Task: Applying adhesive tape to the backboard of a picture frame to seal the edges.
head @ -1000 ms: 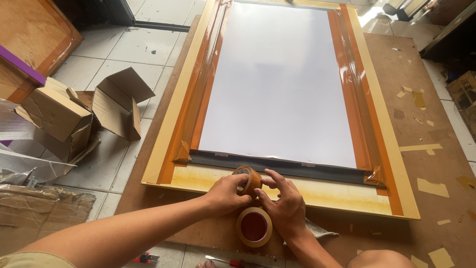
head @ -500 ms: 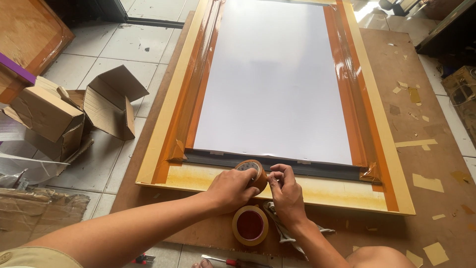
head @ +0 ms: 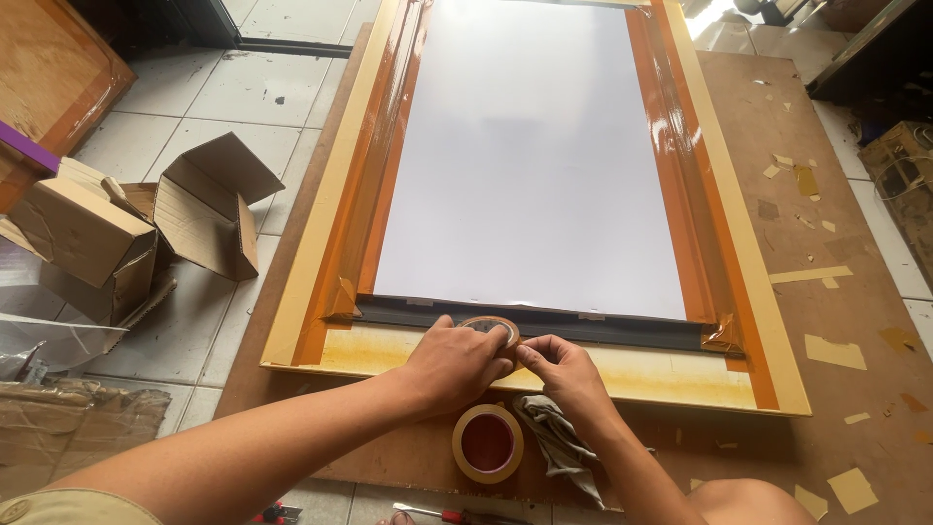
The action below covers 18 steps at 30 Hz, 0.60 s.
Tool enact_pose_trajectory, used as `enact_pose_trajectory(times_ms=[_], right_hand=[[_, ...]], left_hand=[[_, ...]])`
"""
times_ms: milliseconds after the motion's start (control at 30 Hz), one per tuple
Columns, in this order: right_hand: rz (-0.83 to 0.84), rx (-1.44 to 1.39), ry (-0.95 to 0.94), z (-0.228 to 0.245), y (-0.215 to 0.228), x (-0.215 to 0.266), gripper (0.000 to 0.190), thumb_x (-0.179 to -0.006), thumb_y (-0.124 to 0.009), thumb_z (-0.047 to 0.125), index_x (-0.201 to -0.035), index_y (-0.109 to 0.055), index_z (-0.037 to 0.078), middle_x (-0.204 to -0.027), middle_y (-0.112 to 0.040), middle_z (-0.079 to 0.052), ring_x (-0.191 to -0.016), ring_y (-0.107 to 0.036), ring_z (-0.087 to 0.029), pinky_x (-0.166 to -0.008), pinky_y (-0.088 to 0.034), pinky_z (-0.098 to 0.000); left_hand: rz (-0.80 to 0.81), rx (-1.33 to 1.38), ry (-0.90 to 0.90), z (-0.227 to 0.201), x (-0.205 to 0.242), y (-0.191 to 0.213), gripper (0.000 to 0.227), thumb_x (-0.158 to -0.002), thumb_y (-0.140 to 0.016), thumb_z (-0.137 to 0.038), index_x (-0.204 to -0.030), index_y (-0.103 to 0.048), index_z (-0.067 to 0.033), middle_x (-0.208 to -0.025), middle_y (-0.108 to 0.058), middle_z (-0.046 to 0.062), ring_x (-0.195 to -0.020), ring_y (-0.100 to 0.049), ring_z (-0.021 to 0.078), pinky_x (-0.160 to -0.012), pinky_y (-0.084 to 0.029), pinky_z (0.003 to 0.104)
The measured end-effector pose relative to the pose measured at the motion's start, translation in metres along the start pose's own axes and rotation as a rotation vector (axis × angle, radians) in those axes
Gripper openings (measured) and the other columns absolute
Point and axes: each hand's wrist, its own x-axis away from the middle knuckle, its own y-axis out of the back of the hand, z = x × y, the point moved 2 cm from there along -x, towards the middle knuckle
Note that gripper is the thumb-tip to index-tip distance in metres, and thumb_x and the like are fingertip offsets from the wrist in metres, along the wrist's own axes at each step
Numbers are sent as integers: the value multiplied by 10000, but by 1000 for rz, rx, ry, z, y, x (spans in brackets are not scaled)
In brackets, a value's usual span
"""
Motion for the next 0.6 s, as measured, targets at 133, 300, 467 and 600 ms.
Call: enact_pose_trajectory(times_ms=[133, 300, 467, 600], right_hand=[[47, -103, -40, -17, 4, -16, 245, -1068, -796, 360, -1004, -770, 125, -909, -708, 7, -724, -447, -120, -653, -361, -302], [19, -86, -75, -9, 2, -14, 237, -1086, -752, 377, -1041, -757, 144, -955, -627, 24, -779, -355, -137, -672, -331, -303], [44, -314, 53, -8, 1, -14, 281, -1077, -806, 253, -1210, -779, 7, -786, -451, 23, -587, -363, -46, -439, -278, -191], [23, -294, 117, -4, 5, -22, 268, -1097, -779, 288, -1186, -766, 36, -796, -429, 43, -616, -389, -41, -480, -314, -190]], left_hand=[[-89, -58, -96, -1, 0, 11, 598, -1075, -559, -732, -1069, -602, -136, -739, -792, 91, -615, -687, 350, -1005, -381, 528], [-188, -207, -175, 11, -7, -8, 423, -799, -821, -306, -1052, -520, -150, -721, -739, 2, -624, -703, 319, -859, -432, 476], [-88, -201, -116, 10, -7, -1, 375, -1042, -775, -321, -1322, -675, -93, -939, -823, 117, -905, -823, 290, -1036, -505, 552], [-158, -286, -143, 17, -13, -8, 396, -1004, -819, -266, -1328, -666, -97, -919, -788, 85, -879, -802, 256, -993, -515, 531]])
